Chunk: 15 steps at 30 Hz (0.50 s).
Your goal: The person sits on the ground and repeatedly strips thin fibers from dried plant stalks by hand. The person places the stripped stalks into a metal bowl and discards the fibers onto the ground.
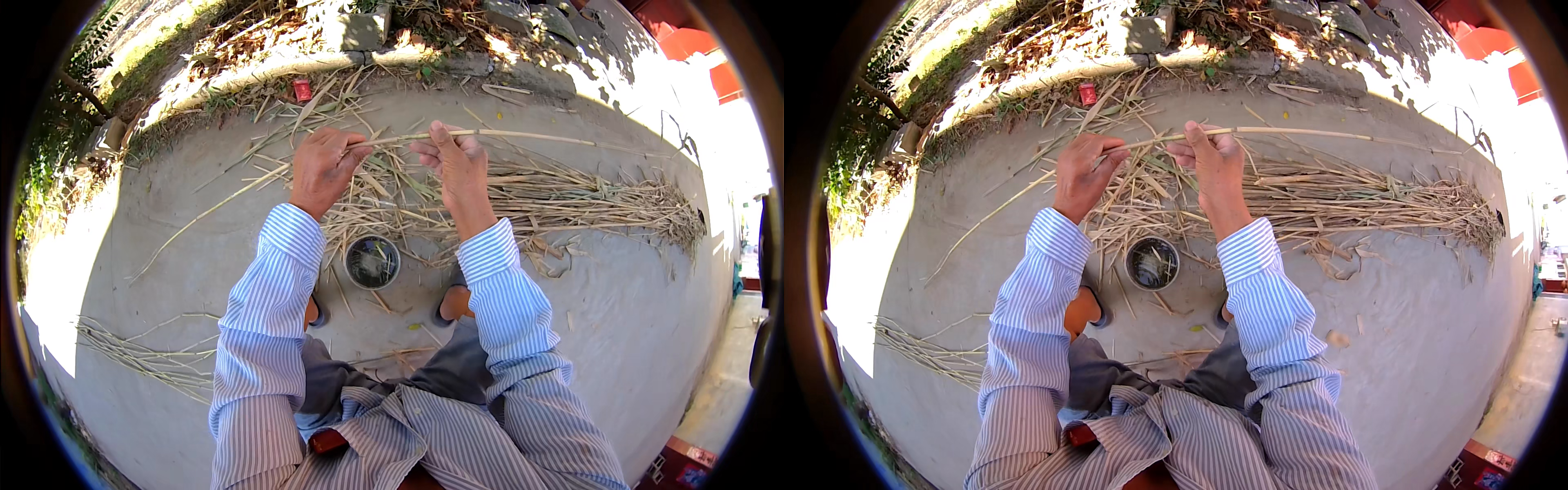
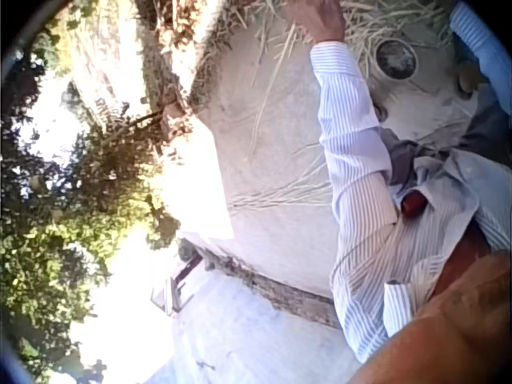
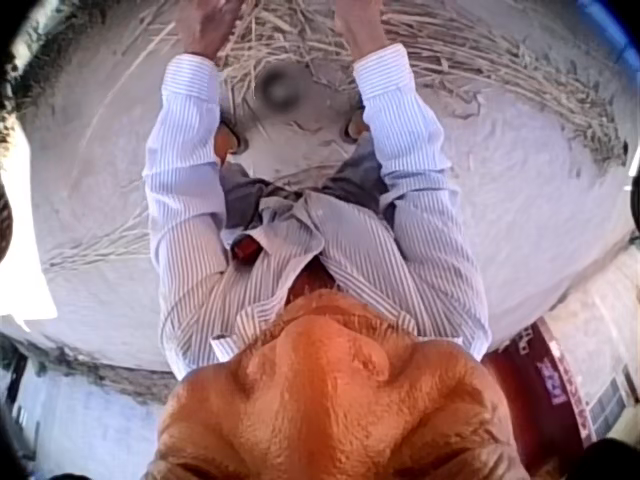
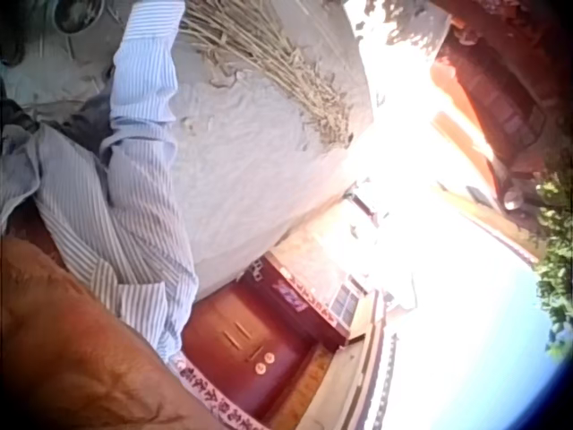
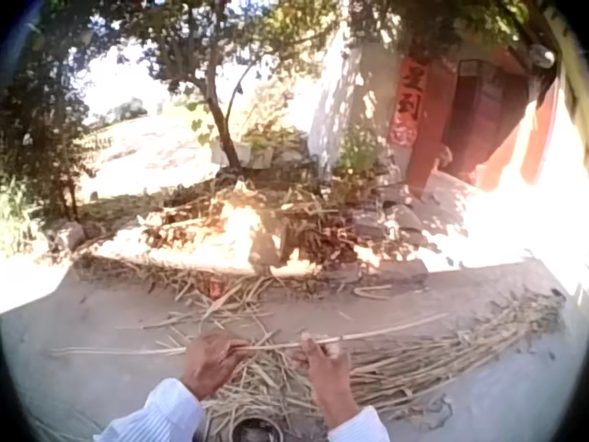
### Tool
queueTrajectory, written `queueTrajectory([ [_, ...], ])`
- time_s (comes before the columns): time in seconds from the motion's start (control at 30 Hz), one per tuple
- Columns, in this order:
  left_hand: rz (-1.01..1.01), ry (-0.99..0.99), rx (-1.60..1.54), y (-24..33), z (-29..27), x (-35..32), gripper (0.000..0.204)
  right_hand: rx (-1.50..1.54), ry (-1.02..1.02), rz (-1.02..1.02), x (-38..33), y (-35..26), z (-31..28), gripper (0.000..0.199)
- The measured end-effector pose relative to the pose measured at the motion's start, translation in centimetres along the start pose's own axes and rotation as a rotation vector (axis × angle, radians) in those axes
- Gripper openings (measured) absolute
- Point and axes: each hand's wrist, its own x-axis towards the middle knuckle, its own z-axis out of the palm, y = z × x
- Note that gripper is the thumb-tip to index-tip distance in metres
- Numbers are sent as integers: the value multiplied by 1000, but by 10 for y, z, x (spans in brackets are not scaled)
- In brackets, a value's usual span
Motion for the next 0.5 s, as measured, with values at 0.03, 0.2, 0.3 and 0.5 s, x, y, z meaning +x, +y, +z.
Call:
queueTrajectory([
  [0.03, 70, 32, 16, -1, 1, 2, 20, -38, 7, -20, -1, -2, 2, 46],
  [0.2, 159, 107, 25, -9, 6, 3, 19, -283, 28, -190, -11, -9, 13, 38],
  [0.3, -226, 14, -301, -1, 9, 0, 21, -299, 53, -252, -11, -11, 13, 37],
  [0.5, 8, 103, -118, -8, 0, -1, 18, -249, 98, -160, -18, -15, 24, 35],
])
